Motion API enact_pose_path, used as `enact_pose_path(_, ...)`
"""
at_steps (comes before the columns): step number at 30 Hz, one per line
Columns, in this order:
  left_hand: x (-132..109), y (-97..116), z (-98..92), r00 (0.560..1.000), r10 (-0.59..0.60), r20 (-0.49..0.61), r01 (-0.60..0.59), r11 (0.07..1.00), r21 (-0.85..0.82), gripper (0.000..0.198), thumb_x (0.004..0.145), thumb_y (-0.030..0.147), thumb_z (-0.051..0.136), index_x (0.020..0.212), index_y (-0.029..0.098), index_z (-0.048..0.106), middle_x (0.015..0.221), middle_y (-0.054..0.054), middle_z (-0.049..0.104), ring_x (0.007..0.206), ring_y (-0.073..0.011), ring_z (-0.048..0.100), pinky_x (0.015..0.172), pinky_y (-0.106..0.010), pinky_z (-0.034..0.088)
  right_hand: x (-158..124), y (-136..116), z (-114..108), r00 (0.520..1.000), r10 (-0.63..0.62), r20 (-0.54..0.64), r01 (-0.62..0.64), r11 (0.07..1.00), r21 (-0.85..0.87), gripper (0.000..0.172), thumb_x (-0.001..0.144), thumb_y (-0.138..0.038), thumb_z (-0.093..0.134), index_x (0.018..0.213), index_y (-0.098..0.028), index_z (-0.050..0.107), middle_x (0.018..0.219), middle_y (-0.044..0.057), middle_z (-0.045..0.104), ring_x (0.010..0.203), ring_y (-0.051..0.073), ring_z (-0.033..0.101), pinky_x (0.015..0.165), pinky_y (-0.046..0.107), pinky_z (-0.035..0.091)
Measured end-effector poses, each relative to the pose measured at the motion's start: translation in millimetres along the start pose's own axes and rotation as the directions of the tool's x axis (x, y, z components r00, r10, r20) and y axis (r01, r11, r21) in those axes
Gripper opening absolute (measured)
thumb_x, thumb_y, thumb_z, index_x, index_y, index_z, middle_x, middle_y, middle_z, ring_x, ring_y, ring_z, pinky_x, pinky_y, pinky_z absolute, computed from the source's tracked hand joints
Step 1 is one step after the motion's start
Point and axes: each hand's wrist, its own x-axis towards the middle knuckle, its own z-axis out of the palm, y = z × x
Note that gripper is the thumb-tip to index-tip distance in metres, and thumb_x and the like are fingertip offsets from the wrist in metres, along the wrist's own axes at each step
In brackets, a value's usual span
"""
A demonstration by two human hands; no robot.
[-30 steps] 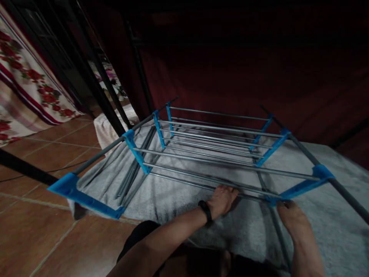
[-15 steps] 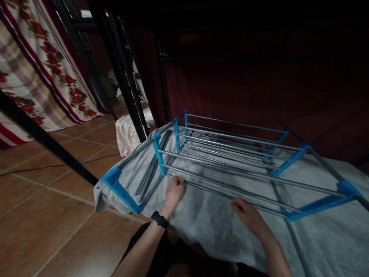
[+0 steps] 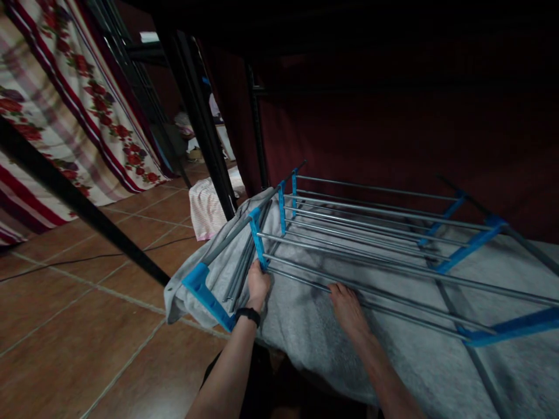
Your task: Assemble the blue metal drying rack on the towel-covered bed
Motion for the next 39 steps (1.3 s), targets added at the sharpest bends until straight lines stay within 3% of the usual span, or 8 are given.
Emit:
enact_pose_path(6, 1.7, -5.7, -1.2, 1.000, -0.006, 0.009, 0.006, 0.999, 0.052, 0.030, 0.073, 0.007, 0.057, 0.100, 0.015, 0.064, 0.098, -0.009, 0.070, 0.092, -0.0200, 0.064, 0.090, -0.032, 0.046, 4.5, 2.7, -10.3, 1.000, -0.010, 0.007, 0.009, 0.995, 0.100, 0.034, 0.098, -0.023, 0.035, 0.122, -0.019, 0.060, 0.120, 0.009, 0.066, 0.110, 0.021, 0.060, 0.098, 0.034, 0.042)
enact_pose_path(17, -1.2, 4.5, 0.3, 0.999, -0.046, 0.012, 0.045, 0.996, 0.079, 0.015, 0.074, 0.009, 0.058, 0.086, 0.013, 0.065, 0.083, -0.008, 0.069, 0.076, -0.0186, 0.063, 0.075, -0.028, 0.046, 2.8, 7.9, -14.7, 0.998, -0.047, 0.044, 0.041, 0.993, 0.111, 0.035, 0.099, -0.026, 0.034, 0.115, -0.018, 0.064, 0.116, 0.008, 0.068, 0.108, 0.022, 0.062, 0.098, 0.035, 0.042)
enact_pose_path(28, -0.6, 3.9, 2.8, 0.993, -0.122, 0.007, 0.122, 0.992, 0.014, 0.020, 0.071, 0.009, 0.057, 0.088, 0.011, 0.069, 0.086, -0.010, 0.072, 0.079, -0.0211, 0.065, 0.076, -0.030, 0.049, 4.0, 9.7, -22.3, 0.994, -0.086, 0.064, 0.078, 0.988, 0.131, 0.033, 0.098, -0.024, 0.035, 0.112, -0.018, 0.065, 0.115, 0.010, 0.069, 0.107, 0.023, 0.063, 0.094, 0.034, 0.044)
enact_pose_path(39, -2.1, 7.2, 4.4, 0.995, -0.093, 0.019, 0.094, 0.995, -0.042, 0.026, 0.066, 0.006, 0.058, 0.088, 0.013, 0.069, 0.086, -0.007, 0.073, 0.083, -0.0211, 0.067, 0.081, -0.032, 0.051, 2.3, 10.1, -23.6, 0.993, -0.089, 0.072, 0.081, 0.990, 0.111, 0.034, 0.100, -0.028, 0.033, 0.107, -0.020, 0.065, 0.110, 0.008, 0.069, 0.103, 0.022, 0.064, 0.089, 0.032, 0.045)
